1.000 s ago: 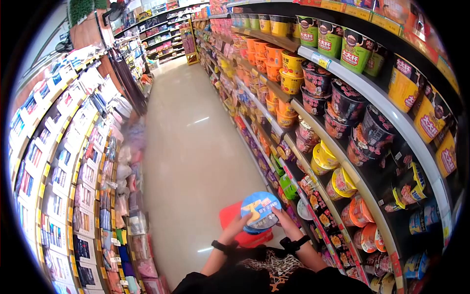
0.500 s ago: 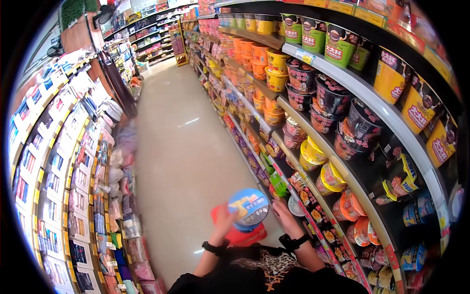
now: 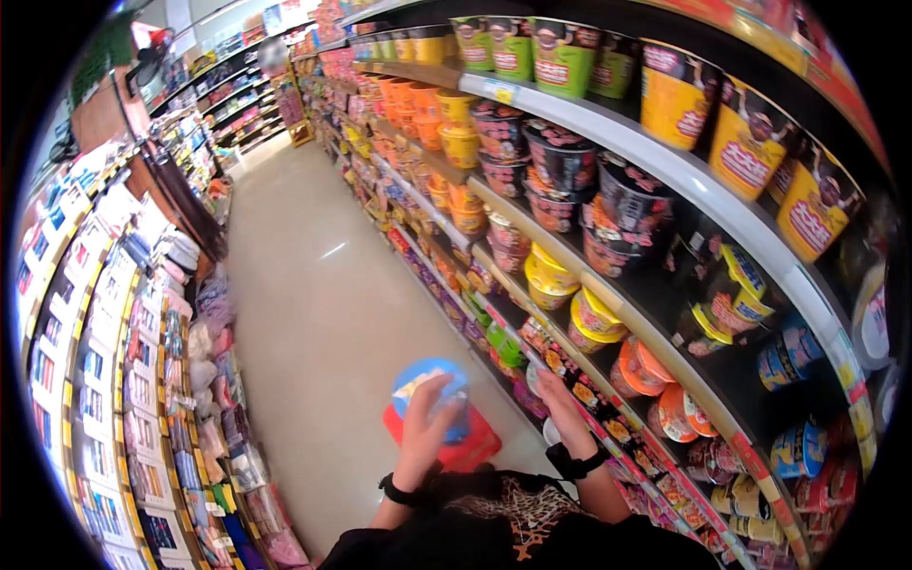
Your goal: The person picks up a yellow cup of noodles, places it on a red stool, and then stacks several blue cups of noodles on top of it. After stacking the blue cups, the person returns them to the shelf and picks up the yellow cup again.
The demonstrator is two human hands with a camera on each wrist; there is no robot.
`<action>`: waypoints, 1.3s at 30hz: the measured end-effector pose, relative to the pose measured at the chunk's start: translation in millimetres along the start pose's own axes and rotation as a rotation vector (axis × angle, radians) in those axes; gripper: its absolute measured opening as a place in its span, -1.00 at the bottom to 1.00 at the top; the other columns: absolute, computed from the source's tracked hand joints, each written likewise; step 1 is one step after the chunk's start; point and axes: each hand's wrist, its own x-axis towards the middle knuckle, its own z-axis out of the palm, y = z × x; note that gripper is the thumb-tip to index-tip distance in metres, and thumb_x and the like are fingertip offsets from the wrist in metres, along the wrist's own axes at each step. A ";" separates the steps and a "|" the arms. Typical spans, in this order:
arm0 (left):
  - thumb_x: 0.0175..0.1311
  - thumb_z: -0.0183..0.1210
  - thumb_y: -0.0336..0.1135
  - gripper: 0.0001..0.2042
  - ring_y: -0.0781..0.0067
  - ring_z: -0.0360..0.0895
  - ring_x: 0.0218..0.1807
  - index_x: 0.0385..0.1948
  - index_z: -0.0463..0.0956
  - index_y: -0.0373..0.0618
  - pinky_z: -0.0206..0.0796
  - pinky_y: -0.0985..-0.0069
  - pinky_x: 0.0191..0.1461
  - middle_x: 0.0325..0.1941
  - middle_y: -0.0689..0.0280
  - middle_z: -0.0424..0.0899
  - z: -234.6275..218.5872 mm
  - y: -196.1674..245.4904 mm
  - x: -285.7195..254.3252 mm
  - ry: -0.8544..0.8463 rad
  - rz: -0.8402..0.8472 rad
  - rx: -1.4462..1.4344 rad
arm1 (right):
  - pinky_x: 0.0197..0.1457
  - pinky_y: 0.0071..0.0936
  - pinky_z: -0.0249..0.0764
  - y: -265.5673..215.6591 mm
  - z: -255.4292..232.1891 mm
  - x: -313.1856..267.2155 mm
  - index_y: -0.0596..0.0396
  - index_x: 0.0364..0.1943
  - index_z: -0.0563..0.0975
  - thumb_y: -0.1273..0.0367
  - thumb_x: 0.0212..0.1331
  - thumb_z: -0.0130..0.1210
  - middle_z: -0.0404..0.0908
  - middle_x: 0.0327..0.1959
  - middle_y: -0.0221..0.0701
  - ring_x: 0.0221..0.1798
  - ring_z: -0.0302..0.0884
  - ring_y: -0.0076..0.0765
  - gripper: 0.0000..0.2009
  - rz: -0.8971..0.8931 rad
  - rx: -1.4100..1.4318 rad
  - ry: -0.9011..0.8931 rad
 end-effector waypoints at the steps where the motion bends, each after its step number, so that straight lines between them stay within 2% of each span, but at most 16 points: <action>1: 0.15 0.07 -0.48 -0.62 0.39 0.35 0.14 0.06 0.34 -0.20 0.17 0.46 0.21 0.08 0.23 0.43 11.0 2.1 -0.4 -0.032 -0.014 -0.041 | 0.34 -0.51 0.00 -3.7 -8.9 -6.3 0.19 0.20 0.23 0.25 0.31 -0.10 0.26 0.23 -0.30 0.31 0.12 -0.40 -0.55 -0.004 0.020 0.015; 4: 0.19 0.04 -0.50 -0.65 0.42 0.37 0.11 0.05 0.35 -0.20 0.20 0.49 0.18 0.08 0.26 0.44 46.3 -0.6 -0.4 -0.179 -0.032 -0.112 | 0.24 -0.48 0.14 -27.3 -36.6 -32.5 0.14 0.18 0.25 0.26 0.26 -0.02 0.30 0.16 -0.31 0.23 0.20 -0.36 -0.55 -0.089 0.024 0.090; 5: 0.20 0.04 -0.49 -0.65 0.42 0.38 0.11 0.05 0.35 -0.20 0.20 0.49 0.18 0.07 0.26 0.45 60.2 0.9 0.4 -0.237 -0.028 -0.112 | 0.22 -0.48 0.17 -41.7 -45.8 -44.7 0.12 0.20 0.24 0.28 0.26 -0.02 0.27 0.18 -0.30 0.24 0.19 -0.36 -0.55 -0.063 0.097 0.100; 8: 0.22 0.01 -0.49 -0.67 0.41 0.37 0.13 0.06 0.33 -0.22 0.17 0.48 0.21 0.09 0.24 0.44 106.5 12.7 0.0 -0.417 -0.044 -0.126 | 0.20 -0.48 0.20 -54.5 -87.5 -77.8 0.13 0.21 0.22 0.30 0.26 -0.03 0.24 0.21 -0.29 0.25 0.16 -0.36 -0.55 -0.128 -0.012 0.217; 10: 0.24 -0.05 -0.53 -0.67 0.39 0.33 0.19 0.06 0.31 -0.26 0.11 0.47 0.27 0.13 0.22 0.42 139.8 20.0 -3.8 -0.542 -0.093 -0.148 | 0.22 -0.43 0.19 -66.8 -112.0 -105.9 0.12 0.22 0.20 0.34 0.26 -0.05 0.23 0.24 -0.29 0.30 0.13 -0.32 -0.55 -0.162 -0.004 0.303; 12: 0.25 -0.05 -0.51 -0.67 0.39 0.34 0.18 0.07 0.31 -0.25 0.12 0.46 0.26 0.13 0.23 0.43 173.2 15.5 -8.8 -0.658 -0.066 -0.181 | 0.33 -0.38 0.07 -82.8 -130.6 -137.5 0.14 0.19 0.24 0.35 0.26 -0.11 0.28 0.22 -0.32 0.28 0.19 -0.32 -0.58 -0.197 -0.023 0.430; 16: 0.25 -0.03 -0.49 -0.66 0.39 0.34 0.18 0.08 0.30 -0.23 0.12 0.44 0.25 0.12 0.23 0.43 236.2 8.5 -26.9 -0.860 -0.073 -0.174 | 0.27 -0.40 0.15 -91.4 -172.7 -196.6 0.17 0.17 0.28 0.32 0.25 -0.09 0.34 0.18 -0.32 0.24 0.25 -0.34 -0.58 -0.275 -0.008 0.638; 17: 0.25 -0.02 -0.49 -0.65 0.39 0.35 0.17 0.09 0.29 -0.22 0.13 0.44 0.25 0.11 0.22 0.44 250.9 16.6 -32.5 -0.911 -0.132 -0.154 | 0.26 -0.41 0.16 -89.1 -183.6 -209.9 0.17 0.17 0.28 0.31 0.24 -0.09 0.35 0.17 -0.32 0.22 0.27 -0.34 -0.58 -0.293 -0.021 0.695; 20: 0.24 0.07 -0.43 -0.63 0.39 0.40 0.13 0.09 0.32 -0.21 0.21 0.45 0.20 0.10 0.25 0.46 295.4 15.9 -47.5 -1.064 -0.084 -0.205 | 0.22 -0.43 0.20 -85.5 -210.1 -250.3 0.17 0.15 0.31 0.27 0.23 -0.07 0.38 0.14 -0.30 0.17 0.32 -0.35 -0.57 -0.352 -0.036 0.864; 23: 0.27 0.02 -0.44 -0.62 0.38 0.35 0.17 0.12 0.27 -0.21 0.17 0.44 0.23 0.14 0.22 0.41 334.9 19.1 -61.3 -1.206 -0.114 -0.210 | 0.15 -0.43 0.27 -94.4 -226.6 -283.7 0.18 0.12 0.34 0.21 0.24 -0.09 0.41 0.10 -0.28 0.08 0.40 -0.36 -0.57 -0.419 -0.055 1.054; 25: 0.28 0.00 -0.43 -0.61 0.39 0.32 0.21 0.15 0.24 -0.20 0.15 0.43 0.25 0.18 0.22 0.36 360.5 25.6 -69.4 -1.291 -0.096 -0.199 | 0.14 -0.43 0.27 -93.1 -241.1 -307.6 0.15 0.10 0.35 0.29 0.23 -0.07 0.42 0.09 -0.29 0.11 0.37 -0.35 -0.62 -0.472 -0.020 1.135; 29: 0.30 -0.02 -0.39 -0.60 0.40 0.24 0.26 0.17 0.21 -0.18 0.12 0.42 0.27 0.23 0.24 0.29 408.0 45.5 -83.0 -1.403 -0.089 -0.277 | 0.10 -0.42 0.29 -92.3 -266.8 -345.5 0.13 0.08 0.36 0.26 0.24 -0.11 0.42 0.09 -0.29 0.09 0.37 -0.34 -0.63 -0.514 -0.055 1.296; 31: 0.31 -0.02 -0.38 -0.59 0.38 0.22 0.27 0.19 0.19 -0.18 0.11 0.41 0.29 0.25 0.24 0.26 430.5 51.3 -90.7 -1.395 -0.090 -0.319 | 0.11 -0.41 0.28 -91.1 -277.9 -358.5 0.14 0.10 0.34 0.23 0.24 -0.12 0.39 0.13 -0.27 0.11 0.36 -0.31 -0.60 -0.519 -0.087 1.366; 36: 0.26 0.05 -0.33 -0.44 0.17 0.02 0.39 0.27 0.04 -0.18 -0.02 0.26 0.38 0.34 0.12 0.07 473.1 62.8 -104.1 -1.366 -0.069 -0.405 | 0.21 -0.33 0.19 -90.7 -296.4 -375.1 0.13 0.23 0.22 0.05 0.20 -0.12 0.23 0.27 -0.16 0.23 0.27 -0.19 -0.40 -0.485 -0.151 1.349; 37: 0.23 0.08 -0.32 -0.37 0.14 -0.09 0.43 0.30 -0.05 -0.17 -0.12 0.21 0.41 0.37 0.10 0.00 480.7 61.2 -105.8 -1.379 -0.105 -0.441 | 0.22 -0.32 0.18 -92.1 -296.6 -375.6 0.13 0.25 0.21 0.04 0.19 -0.12 0.21 0.28 -0.16 0.25 0.25 -0.16 -0.39 -0.475 -0.156 1.345; 39: 0.21 0.09 -0.32 -0.34 0.15 -0.12 0.43 0.31 -0.08 -0.17 -0.16 0.21 0.42 0.38 0.08 -0.01 492.0 59.6 -110.6 -1.344 -0.110 -0.463 | 0.27 -0.28 0.12 -93.8 -298.2 -377.8 0.13 0.29 0.16 0.01 0.17 -0.11 0.13 0.34 -0.16 0.32 0.16 -0.10 -0.33 -0.455 -0.155 1.307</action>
